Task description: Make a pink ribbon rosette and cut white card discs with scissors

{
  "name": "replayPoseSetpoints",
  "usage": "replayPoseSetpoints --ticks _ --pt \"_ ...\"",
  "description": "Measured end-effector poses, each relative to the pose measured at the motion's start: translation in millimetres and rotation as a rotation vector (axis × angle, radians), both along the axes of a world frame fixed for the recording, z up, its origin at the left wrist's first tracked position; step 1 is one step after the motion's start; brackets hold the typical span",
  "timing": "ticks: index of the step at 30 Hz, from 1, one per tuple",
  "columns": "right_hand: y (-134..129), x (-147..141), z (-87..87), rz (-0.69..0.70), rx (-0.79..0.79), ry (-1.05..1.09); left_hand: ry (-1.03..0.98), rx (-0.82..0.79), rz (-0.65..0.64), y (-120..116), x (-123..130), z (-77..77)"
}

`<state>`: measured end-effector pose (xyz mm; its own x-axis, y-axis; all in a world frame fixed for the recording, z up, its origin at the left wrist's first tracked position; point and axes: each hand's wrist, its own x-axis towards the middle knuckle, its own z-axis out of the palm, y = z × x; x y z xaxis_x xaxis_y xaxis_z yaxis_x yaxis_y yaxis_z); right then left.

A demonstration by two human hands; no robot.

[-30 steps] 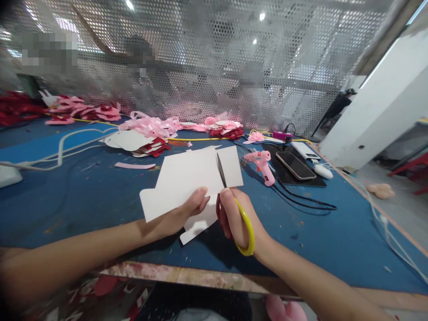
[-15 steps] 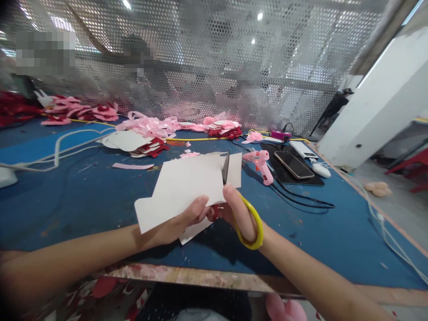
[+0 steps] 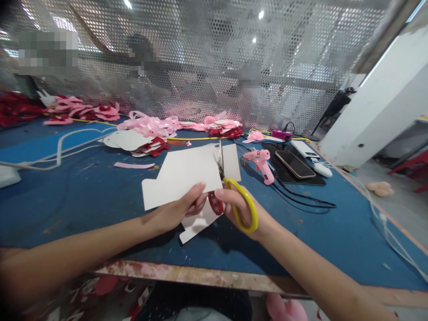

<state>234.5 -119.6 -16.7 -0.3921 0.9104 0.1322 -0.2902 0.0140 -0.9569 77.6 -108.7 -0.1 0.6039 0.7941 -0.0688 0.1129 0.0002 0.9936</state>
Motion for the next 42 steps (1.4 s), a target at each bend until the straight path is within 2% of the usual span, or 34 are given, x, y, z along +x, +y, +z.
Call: replayPoseSetpoints --ticks 3,9,15,21,31,37,40,42 --pt "0.9 1.1 2.8 0.047 -0.096 0.061 -0.017 -0.033 0.031 5.3 -3.5 -2.5" --pt "-0.5 1.8 -0.8 -0.132 -0.199 0.083 -0.004 -0.054 0.042 7.6 -4.2 -5.1" --pt "-3.3 0.8 -7.4 -0.249 -0.099 -0.051 0.09 -0.103 0.098 2.5 0.9 2.9" --pt "-5.0 -6.5 -11.1 -0.333 -0.035 -0.144 0.025 -0.093 0.045 2.5 1.6 3.2" --pt "-7.7 -12.0 -12.2 -0.37 0.0 -0.201 -0.002 -0.074 0.045 3.5 2.1 -2.5" --pt "-6.1 -11.5 -10.8 -0.365 0.017 -0.216 0.183 0.002 0.139 4.4 -3.6 -7.1" --pt "-3.8 -11.2 -14.3 -0.356 -0.027 -0.162 0.215 0.071 0.225 6.7 -4.9 -8.7" --pt "-2.7 -11.3 -16.6 -0.32 -0.083 -0.113 0.257 0.1 0.218 8.2 -5.1 -9.5"
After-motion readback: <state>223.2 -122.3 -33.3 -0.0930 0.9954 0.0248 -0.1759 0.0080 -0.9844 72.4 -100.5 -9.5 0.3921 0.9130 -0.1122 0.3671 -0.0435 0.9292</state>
